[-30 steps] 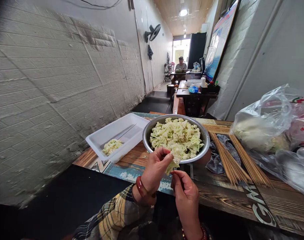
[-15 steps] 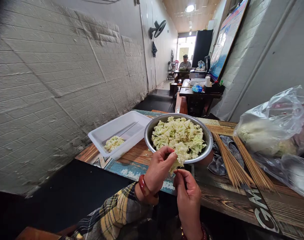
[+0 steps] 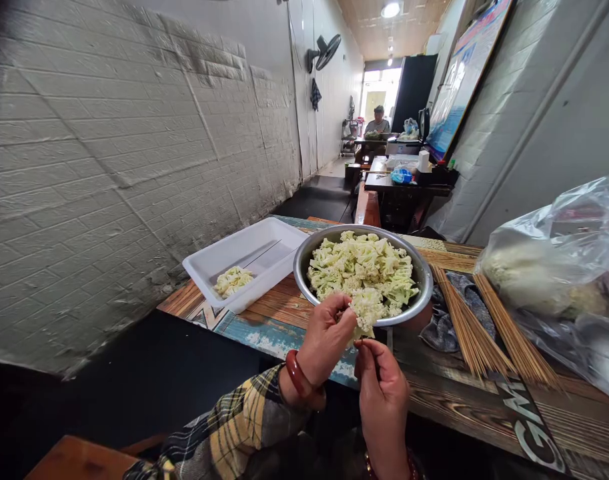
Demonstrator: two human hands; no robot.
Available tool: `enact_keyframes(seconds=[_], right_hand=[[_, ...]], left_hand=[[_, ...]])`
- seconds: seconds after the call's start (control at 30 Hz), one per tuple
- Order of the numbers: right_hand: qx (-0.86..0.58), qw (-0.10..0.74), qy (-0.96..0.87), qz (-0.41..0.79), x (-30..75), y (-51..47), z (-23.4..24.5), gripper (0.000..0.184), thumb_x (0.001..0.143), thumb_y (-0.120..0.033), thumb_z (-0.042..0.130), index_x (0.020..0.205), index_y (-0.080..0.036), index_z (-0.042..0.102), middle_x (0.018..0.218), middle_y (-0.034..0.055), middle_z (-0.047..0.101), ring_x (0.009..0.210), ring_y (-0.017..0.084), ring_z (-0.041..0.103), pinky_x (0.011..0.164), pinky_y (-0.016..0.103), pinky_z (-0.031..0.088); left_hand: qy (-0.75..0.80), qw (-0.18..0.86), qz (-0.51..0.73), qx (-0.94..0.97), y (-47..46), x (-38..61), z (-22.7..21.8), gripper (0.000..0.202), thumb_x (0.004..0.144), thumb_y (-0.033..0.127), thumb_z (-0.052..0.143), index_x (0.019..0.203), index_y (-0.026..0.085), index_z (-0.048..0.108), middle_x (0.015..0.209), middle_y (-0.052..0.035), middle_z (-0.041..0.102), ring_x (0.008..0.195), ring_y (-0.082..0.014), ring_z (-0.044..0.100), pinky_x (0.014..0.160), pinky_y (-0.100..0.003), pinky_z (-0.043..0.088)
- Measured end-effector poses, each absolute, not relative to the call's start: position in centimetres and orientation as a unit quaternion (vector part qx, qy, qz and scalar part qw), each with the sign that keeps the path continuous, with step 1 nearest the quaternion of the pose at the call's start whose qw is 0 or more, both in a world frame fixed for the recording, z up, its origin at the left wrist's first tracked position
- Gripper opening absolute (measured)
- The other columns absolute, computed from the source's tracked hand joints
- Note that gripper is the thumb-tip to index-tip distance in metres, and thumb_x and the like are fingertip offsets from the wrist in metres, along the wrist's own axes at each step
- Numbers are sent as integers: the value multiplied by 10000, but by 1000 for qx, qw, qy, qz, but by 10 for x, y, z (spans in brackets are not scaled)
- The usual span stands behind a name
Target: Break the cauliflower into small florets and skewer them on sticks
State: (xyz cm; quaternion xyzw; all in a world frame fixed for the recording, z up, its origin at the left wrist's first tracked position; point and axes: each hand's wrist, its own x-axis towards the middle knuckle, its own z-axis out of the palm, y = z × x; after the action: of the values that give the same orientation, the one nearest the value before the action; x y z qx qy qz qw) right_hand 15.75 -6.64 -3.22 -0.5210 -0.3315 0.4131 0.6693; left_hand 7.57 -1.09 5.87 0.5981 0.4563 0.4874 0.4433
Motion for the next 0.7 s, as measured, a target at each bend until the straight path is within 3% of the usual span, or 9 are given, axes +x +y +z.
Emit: enact_keyframes(seconds=[0.37, 0.7], right_hand=[[-528, 681, -324, 389, 157, -65, -33, 311, 754, -462, 664, 898, -187, 646, 672, -5, 609, 572, 118, 512, 505, 219, 400], [-526, 674, -339, 393, 156, -64, -28, 298, 771, -455, 644, 880, -177, 640, 616, -27, 549, 543, 100, 453, 479, 203, 371]], left_hand=[[443, 448, 470, 619, -8, 78, 56, 149, 722, 141, 431, 579, 179, 414, 579, 46, 354, 590, -100, 337, 565, -231, 266], [445, 454, 456, 622, -9, 75, 58, 169, 720, 123, 419, 575, 185, 360, 579, 51, 321, 577, -94, 311, 549, -222, 258]])
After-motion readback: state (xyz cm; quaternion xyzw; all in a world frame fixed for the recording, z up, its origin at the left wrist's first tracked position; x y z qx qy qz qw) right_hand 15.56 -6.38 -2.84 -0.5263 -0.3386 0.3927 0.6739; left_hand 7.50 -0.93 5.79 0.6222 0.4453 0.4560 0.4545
